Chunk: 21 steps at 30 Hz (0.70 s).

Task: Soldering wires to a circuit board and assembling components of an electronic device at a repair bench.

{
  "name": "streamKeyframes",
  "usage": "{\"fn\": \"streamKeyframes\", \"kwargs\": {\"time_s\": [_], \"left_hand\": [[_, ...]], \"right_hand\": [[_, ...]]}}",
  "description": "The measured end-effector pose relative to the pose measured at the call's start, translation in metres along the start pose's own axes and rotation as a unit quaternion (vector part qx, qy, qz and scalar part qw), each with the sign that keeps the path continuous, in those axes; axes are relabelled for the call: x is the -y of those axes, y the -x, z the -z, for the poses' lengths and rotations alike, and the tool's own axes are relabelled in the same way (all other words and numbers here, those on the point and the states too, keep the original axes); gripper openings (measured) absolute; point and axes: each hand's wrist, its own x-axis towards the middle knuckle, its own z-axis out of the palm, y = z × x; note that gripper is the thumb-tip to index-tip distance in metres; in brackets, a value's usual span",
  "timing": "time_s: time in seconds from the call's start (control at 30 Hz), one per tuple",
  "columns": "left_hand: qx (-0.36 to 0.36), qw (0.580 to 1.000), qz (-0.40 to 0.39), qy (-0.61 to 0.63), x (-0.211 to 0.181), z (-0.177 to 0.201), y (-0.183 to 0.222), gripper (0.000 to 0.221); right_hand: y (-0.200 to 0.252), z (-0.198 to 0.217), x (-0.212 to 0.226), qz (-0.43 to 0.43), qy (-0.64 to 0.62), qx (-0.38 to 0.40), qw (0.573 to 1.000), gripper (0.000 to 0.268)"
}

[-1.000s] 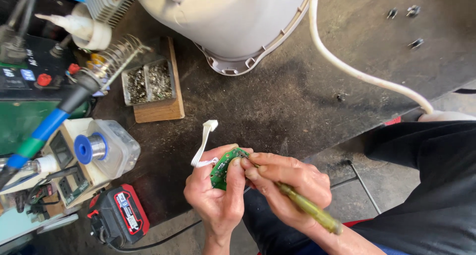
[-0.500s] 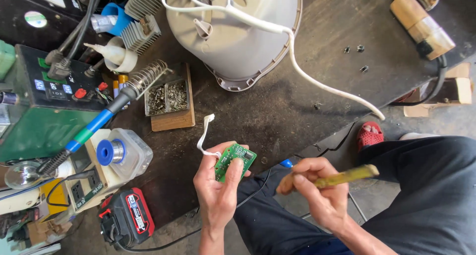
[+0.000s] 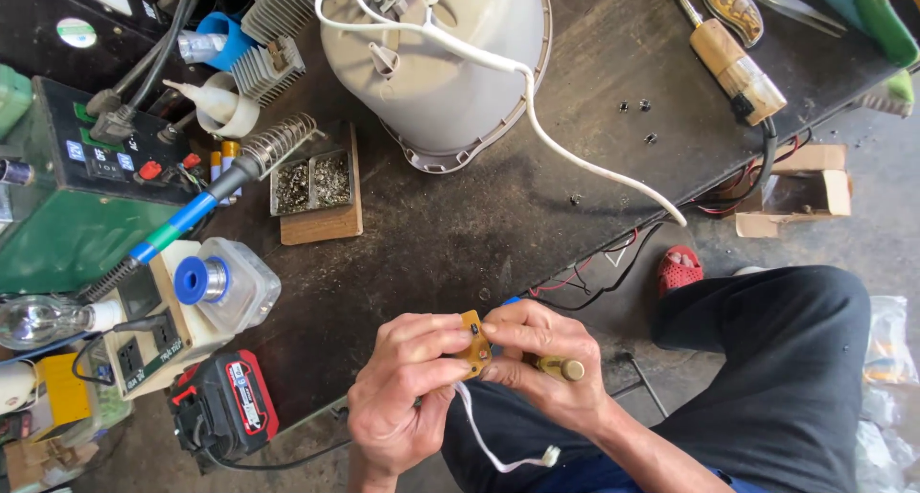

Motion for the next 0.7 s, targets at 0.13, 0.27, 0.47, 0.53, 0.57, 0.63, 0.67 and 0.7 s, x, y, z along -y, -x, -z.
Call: {"fn": "streamKeyframes", "kwargs": {"time_s": [0.13, 0.27, 0.47, 0.53, 0.57, 0.63, 0.67, 0.7], "left_hand": [[0.004, 1.0, 0.005, 0.002, -0.006, 0.0, -0.001, 0.009], [0.0, 0.998, 0.051, 0.034, -0.013, 0.001, 0.0, 0.014], [0.018, 0.995, 0.07, 0.07, -0.017, 0.002, 0.002, 0.018], [0.023, 0.993, 0.077, 0.085, -0.016, 0.002, 0.005, 0.018], [0.024, 0.992, 0.078, 0.093, -0.016, 0.002, 0.006, 0.02], [0.024, 0.992, 0.079, 0.1, -0.016, 0.002, 0.007, 0.023], [0.031, 0.992, 0.071, 0.1, -0.016, 0.003, 0.006, 0.022], [0.037, 0.992, 0.063, 0.099, -0.017, 0.003, 0.006, 0.021]], "right_hand": [[-0.009, -0.001, 0.016, 0.007, -0.011, 0.004, 1.0, 0.02], [-0.007, 0.0, 0.016, 0.009, 0.0, -0.014, 1.0, 0.014], [-0.011, 0.004, 0.026, 0.009, 0.004, 0.008, 1.0, 0.016], [-0.012, 0.004, 0.028, 0.011, -0.002, 0.015, 1.0, 0.016], [-0.012, 0.005, 0.029, 0.011, -0.001, 0.021, 1.0, 0.016], [-0.012, 0.006, 0.029, 0.011, 0.0, 0.028, 1.0, 0.017], [-0.012, 0.006, 0.029, 0.013, -0.001, 0.033, 0.999, 0.016], [-0.012, 0.006, 0.028, 0.015, -0.003, 0.038, 0.999, 0.016]]}}
